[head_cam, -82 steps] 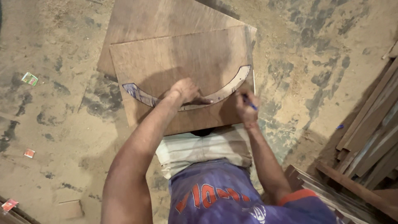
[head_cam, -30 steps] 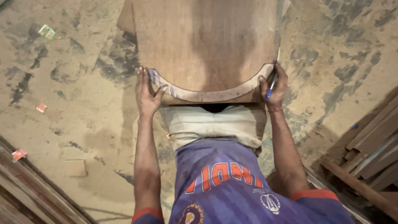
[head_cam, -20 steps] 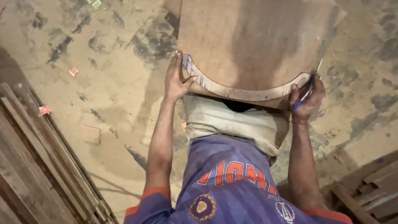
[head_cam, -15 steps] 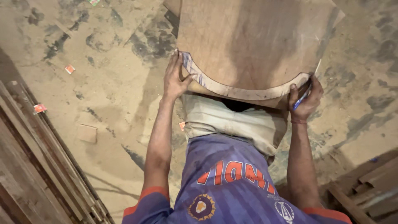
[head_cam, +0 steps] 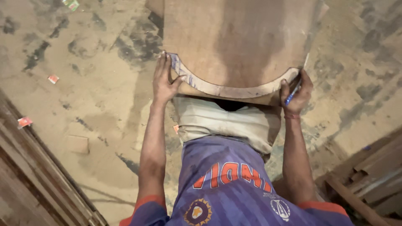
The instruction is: The person sits on the floor with a plywood board on their lap, holds a curved wooden template against the board, and traces around its edge with a pen, repositioning the template to continue the curved line. At the end they set the board aside and reach toward a stack of wood pieces.
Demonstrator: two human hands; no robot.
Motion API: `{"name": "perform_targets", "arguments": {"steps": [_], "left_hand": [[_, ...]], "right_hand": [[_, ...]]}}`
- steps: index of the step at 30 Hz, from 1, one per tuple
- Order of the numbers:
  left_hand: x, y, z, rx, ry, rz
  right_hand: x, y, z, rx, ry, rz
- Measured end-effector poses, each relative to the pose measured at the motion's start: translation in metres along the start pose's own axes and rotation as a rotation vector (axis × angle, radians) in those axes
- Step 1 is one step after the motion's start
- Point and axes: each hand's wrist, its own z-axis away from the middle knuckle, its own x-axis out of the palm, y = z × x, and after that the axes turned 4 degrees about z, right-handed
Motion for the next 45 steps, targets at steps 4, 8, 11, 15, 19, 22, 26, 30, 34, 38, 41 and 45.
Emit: {"name": "perform_targets", "arguments": {"steps": [4,8,11,15,19,22,26,30,34,38,41,45], "left_hand": [[-0.002,0.0,0.0,-0.049,-0.04,-0.025],[-0.003,-0.003,-0.004,-0.079,-0.081,-0.039],[-0.003,-0.004,-0.005,-0.056,-0.098,-0.053],[-0.005,-0.006,-0.004,-0.045,-0.108,-0.057],[-0.005,-0.008,-0.004,0.025,-0.094,-0.037],[-0.002,-0.009,-0.006,0.003,-0.107,-0.043],[0.0,-0.006,-0.007,0.025,-0.102,-0.05],[0.0,-0.001,-0.008,-0.014,-0.122,-0.085],[0.0,0.003,-0.007,-0.045,-0.138,-0.226],[0.009,0.004,0.0,-0.033,-0.103,-0.468],[0.022,0.007,0.015,0.0,-0.044,-0.431],[0.037,0.014,0.027,0.033,-0.002,-0.374]], "right_hand": [[0.0,-0.001,0.0,0.017,-0.024,0.011],[0.002,-0.004,-0.001,0.005,-0.017,0.018],[0.003,-0.006,-0.003,0.009,-0.008,0.029],[0.0,-0.011,-0.003,0.019,-0.02,0.031],[0.002,-0.015,-0.005,-0.004,0.011,0.033],[0.003,-0.016,-0.008,-0.01,0.028,0.03],[0.001,-0.015,-0.01,-0.017,0.023,0.055],[-0.002,-0.017,-0.011,-0.009,0.03,0.033],[-0.003,-0.019,-0.013,-0.032,0.027,0.061],[-0.005,-0.019,-0.012,-0.014,0.019,0.09],[-0.006,-0.02,-0.011,-0.005,0.011,0.093],[-0.007,-0.021,-0.01,0.008,-0.007,0.093]]}}
